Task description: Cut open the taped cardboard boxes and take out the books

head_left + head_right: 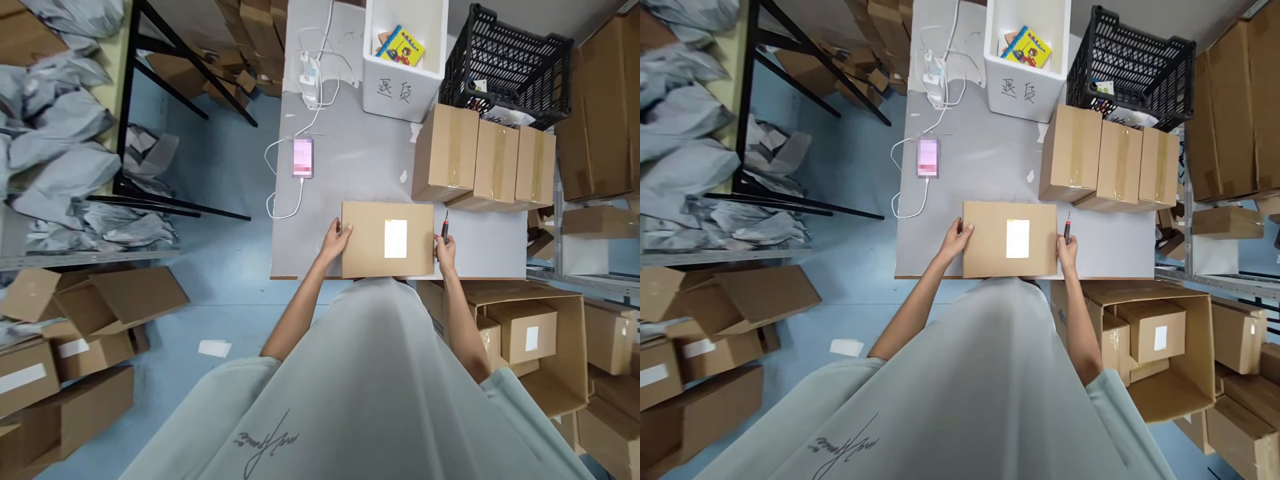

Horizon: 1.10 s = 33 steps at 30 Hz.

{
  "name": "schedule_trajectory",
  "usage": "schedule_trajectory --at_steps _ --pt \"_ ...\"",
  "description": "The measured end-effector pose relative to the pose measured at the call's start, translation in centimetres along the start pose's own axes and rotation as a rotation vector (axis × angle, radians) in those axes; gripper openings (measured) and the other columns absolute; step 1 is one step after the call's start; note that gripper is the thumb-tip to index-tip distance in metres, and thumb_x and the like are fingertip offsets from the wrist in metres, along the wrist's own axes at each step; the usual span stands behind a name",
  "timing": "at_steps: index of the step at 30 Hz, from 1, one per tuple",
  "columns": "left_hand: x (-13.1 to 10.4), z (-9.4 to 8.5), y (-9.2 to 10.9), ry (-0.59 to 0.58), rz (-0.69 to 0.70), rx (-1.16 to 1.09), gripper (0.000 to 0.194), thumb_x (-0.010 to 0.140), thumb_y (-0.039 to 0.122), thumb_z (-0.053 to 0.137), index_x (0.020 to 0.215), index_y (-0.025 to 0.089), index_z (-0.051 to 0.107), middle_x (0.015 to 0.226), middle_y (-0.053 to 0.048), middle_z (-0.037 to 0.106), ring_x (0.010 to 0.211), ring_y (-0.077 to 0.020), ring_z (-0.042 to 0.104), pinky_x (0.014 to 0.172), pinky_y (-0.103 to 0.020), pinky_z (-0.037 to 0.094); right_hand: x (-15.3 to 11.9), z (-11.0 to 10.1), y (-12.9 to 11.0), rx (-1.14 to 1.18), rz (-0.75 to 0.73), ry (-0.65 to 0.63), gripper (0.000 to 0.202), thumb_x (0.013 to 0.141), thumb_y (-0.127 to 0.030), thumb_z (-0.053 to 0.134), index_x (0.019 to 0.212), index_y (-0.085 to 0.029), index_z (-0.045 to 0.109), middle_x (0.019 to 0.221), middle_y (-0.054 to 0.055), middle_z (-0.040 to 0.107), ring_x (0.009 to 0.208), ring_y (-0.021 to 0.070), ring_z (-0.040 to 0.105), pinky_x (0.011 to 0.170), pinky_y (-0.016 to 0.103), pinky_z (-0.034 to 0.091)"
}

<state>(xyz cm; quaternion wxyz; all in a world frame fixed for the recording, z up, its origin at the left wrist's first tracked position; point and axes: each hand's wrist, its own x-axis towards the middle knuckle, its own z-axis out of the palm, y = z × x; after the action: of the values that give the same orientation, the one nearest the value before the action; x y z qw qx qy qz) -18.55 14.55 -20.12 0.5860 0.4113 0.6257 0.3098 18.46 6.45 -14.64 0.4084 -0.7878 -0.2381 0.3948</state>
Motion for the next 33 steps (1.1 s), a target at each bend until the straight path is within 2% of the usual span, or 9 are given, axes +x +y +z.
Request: schedule_trajectory --at_steps 5,9,12,15,20,23,26,30,33 --pt "0.0 -0.1 2.7 0.048 0.176 0.005 0.096 0.097 0.073 0.083 0.172 0.020 0.054 0.165 -0.023 0.063 0.155 -0.0394 0.062 0.133 -0.052 0.048 -1.5 -0.8 -2.6 0.030 -0.040 0.115 0.031 0.090 -0.055 0.069 0.098 -0.027 0.057 0.048 -0.014 0.046 0.041 0.0123 0.045 0.042 0.022 0.031" --pt "-2.9 0.3 3.6 0.125 0.355 0.016 0.094 0.100 0.082 0.072 0.173 0.027 0.052 0.158 -0.019 0.058 0.155 -0.0343 0.060 0.130 -0.046 0.051 -4.0 -2.0 -3.1 0.145 -0.136 0.219 0.039 0.092 -0.063 0.068 0.102 -0.028 0.054 0.053 -0.014 0.049 0.041 0.0116 0.050 0.043 0.021 0.036" --pt "-5.6 1.2 3.5 0.130 0.428 0.024 0.092 0.101 0.083 0.069 0.173 0.028 0.053 0.149 -0.017 0.055 0.153 -0.0333 0.058 0.133 -0.048 0.048 -5.5 -2.5 -2.5 0.160 -0.130 0.241 0.050 0.089 -0.071 0.073 0.101 -0.028 0.052 0.066 -0.012 0.058 0.040 0.0093 0.051 0.042 0.023 0.039" --pt "-7.7 2.3 3.3 0.173 0.469 0.071 0.096 0.098 0.080 0.076 0.175 0.029 0.050 0.149 -0.017 0.052 0.153 -0.0347 0.055 0.135 -0.051 0.046 -6.3 -3.0 -1.9 0.130 -0.110 0.224 0.056 0.085 -0.077 0.077 0.100 -0.028 0.053 0.076 -0.010 0.064 0.040 0.0076 0.050 0.041 0.025 0.041" --pt "-9.2 3.0 3.0 0.212 0.450 0.102 0.087 0.105 0.073 0.073 0.177 0.033 0.046 0.146 -0.014 0.054 0.147 -0.0323 0.060 0.129 -0.048 0.051 -6.6 -4.3 -1.9 0.016 -0.165 0.182 0.054 0.093 -0.076 0.076 0.097 -0.030 0.048 0.055 -0.015 0.047 0.040 0.0110 0.051 0.042 0.022 0.040" --pt "-9.2 2.6 2.3 0.210 0.403 0.072 0.082 0.106 0.070 0.072 0.175 0.032 0.050 0.143 -0.014 0.056 0.144 -0.0315 0.062 0.129 -0.047 0.052 -6.5 -4.8 -2.6 -0.049 -0.167 0.140 0.057 0.094 -0.081 0.074 0.097 -0.030 0.047 0.055 -0.015 0.049 0.040 0.0116 0.053 0.043 0.022 0.041" --pt "-9.3 2.0 1.4 0.171 0.378 0.033 0.084 0.105 0.070 0.075 0.174 0.029 0.051 0.148 -0.015 0.056 0.148 -0.0317 0.060 0.127 -0.045 0.054 -6.2 -5.5 -4.2 -0.194 -0.213 0.102 0.056 0.097 -0.082 0.069 0.097 -0.029 0.050 0.063 -0.012 0.054 0.043 0.0126 0.056 0.046 0.024 0.045" --pt "-9.4 0.7 1.0 0.110 0.390 0.008 0.083 0.103 0.068 0.077 0.171 0.027 0.054 0.151 -0.016 0.058 0.150 -0.0331 0.062 0.128 -0.048 0.054 -5.7 -6.1 -8.0 -0.550 -0.451 0.149 0.048 0.105 -0.073 0.063 0.093 -0.027 0.057 0.068 -0.005 0.061 0.059 0.0172 0.061 0.064 0.030 0.053" --pt "-8.8 -0.5 1.4 0.084 0.417 -0.012 0.078 0.104 0.068 0.076 0.168 0.027 0.058 0.156 -0.016 0.059 0.152 -0.0352 0.061 0.131 -0.052 0.051 -6.1 -4.7 -11.7 -0.686 -0.547 -0.034 0.046 0.109 -0.070 0.061 0.110 -0.024 0.069 0.075 -0.002 0.066 0.066 0.0206 0.064 0.072 0.033 0.056"
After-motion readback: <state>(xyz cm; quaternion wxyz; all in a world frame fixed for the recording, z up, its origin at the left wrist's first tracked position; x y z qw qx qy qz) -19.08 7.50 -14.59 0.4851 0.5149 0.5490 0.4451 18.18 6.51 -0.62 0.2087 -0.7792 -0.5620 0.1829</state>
